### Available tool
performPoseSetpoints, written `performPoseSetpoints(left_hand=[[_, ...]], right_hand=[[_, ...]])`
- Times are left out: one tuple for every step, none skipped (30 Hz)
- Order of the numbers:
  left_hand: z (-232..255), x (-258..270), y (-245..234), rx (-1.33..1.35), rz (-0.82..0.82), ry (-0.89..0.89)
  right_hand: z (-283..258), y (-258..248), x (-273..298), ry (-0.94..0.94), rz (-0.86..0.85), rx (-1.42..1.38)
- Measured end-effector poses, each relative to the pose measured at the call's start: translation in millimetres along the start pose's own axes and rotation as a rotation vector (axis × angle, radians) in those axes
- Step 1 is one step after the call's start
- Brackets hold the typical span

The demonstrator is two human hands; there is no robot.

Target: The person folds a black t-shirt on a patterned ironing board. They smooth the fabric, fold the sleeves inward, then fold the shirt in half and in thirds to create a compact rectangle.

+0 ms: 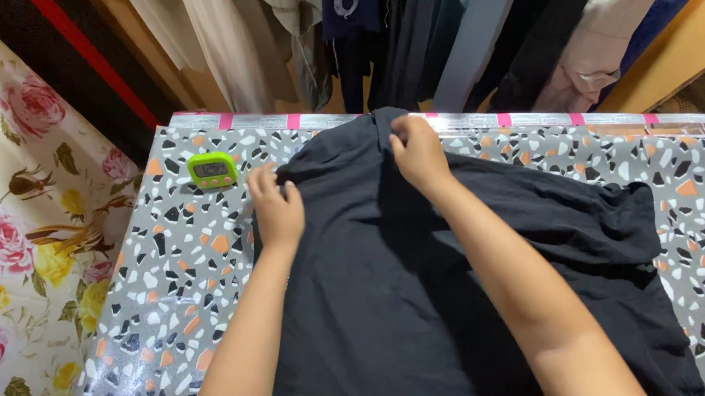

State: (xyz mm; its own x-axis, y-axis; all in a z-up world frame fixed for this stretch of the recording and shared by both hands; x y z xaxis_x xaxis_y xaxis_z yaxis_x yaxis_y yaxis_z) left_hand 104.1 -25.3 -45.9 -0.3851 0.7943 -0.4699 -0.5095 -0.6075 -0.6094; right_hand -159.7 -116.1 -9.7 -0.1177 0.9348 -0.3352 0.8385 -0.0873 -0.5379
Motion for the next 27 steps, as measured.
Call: performPoseSetpoints(left_hand=[[5, 6, 3, -0.114, -0.013, 0.133], [-2, 10, 12, -0.115, -0.014, 0.131], [-7, 14, 22, -0.224, -0.038, 0.211], [-12, 20, 33, -0.331, -0.066, 0.291], [-11, 23, 32, -0.33, -0.069, 0.288], [-10, 24, 33, -0.369, -0.115, 0.282], [-10, 25, 33, -0.407, -0.162, 0.276], [-5, 24, 27, -0.405, -0.163, 0.274], [-1, 24, 22, -0.395, -0.236, 0.231], [3, 23, 17, -0.387, -0.308, 0.189], [8, 22, 13, -0.385, -0.308, 0.188], [13, 22, 8, -0.41, -0.369, 0.198], [17, 22, 4, -0.435, -0.429, 0.207], [15, 22, 3, -0.437, -0.43, 0.201], [14, 23, 2, -0.437, -0.459, 0.204], [13, 22, 2, -0.438, -0.485, 0.205], [12, 21, 2, -0.439, -0.484, 0.199], [12, 17, -2, -0.398, -0.359, 0.207], [11, 15, -6, -0.357, -0.233, 0.215], [1, 10, -4, -0.362, -0.23, 0.21], [-10, 5, -5, -0.465, -0.116, 0.168], [-20, 0, -5, -0.566, -0.001, 0.126], [-30, -3, -8, -0.571, 0.002, 0.122], [-41, -5, -10, -0.635, -0.01, 0.071], [-52, -7, -12, -0.7, -0.022, 0.019], [-60, -6, -11, -0.702, -0.022, 0.019], [-68, -4, -9, -0.637, -0.093, 0.013]], right_hand=[[16, 7, 7, 0.056, 0.035, 0.074], [16, 8, 7, 0.056, 0.033, 0.075], [16, 7, 8, 0.043, 0.121, 0.136], [17, 5, 11, 0.032, 0.207, 0.199], [26, 6, 12, 0.035, 0.204, 0.201], [37, 7, 12, 0.105, 0.157, 0.249], [48, 8, 11, 0.174, 0.11, 0.297], [49, 6, 11, 0.175, 0.108, 0.3], [53, 6, 12, 0.27, 0.046, 0.302], [58, 6, 13, 0.365, -0.016, 0.302], [59, 4, 10, 0.365, -0.017, 0.304], [61, 6, 8, 0.391, -0.02, 0.117], [62, 8, 5, 0.414, -0.023, -0.069], [59, 11, 5, 0.415, -0.029, -0.069], [53, 11, 4, 0.324, 0.093, -0.181], [46, 11, 1, 0.231, 0.214, -0.294], [40, 14, 11, 0.23, 0.207, -0.295], [29, 16, 20, 0.063, 0.256, -0.211], [17, 18, 30, -0.106, 0.303, -0.127], [-4, 17, 41, -0.108, 0.298, -0.132], [-26, 18, 51, -0.149, 0.195, -0.084], [-48, 19, 62, -0.19, 0.093, -0.036], [-43, 26, 66, -0.193, 0.089, -0.04], [-39, 33, 72, -0.234, 0.031, 0.024], [-35, 40, 77, -0.275, -0.027, 0.088], [-29, 45, 81, -0.275, -0.028, 0.086], [-23, 52, 85, -0.279, -0.056, 0.143]])
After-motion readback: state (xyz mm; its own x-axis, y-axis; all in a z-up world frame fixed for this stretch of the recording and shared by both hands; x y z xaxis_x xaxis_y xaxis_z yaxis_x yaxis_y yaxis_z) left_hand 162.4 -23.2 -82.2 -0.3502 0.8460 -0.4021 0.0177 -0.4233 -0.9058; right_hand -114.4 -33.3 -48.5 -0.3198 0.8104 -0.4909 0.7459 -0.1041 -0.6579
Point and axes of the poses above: each hand's wrist, its own x-axis away from the middle knuckle, its own y-axis out of the palm, z = x × y, the point moved 3 cm from there along -x, towards the middle knuckle, and after that the axes turned 10 degrees about -x, right-handed, at the moved point
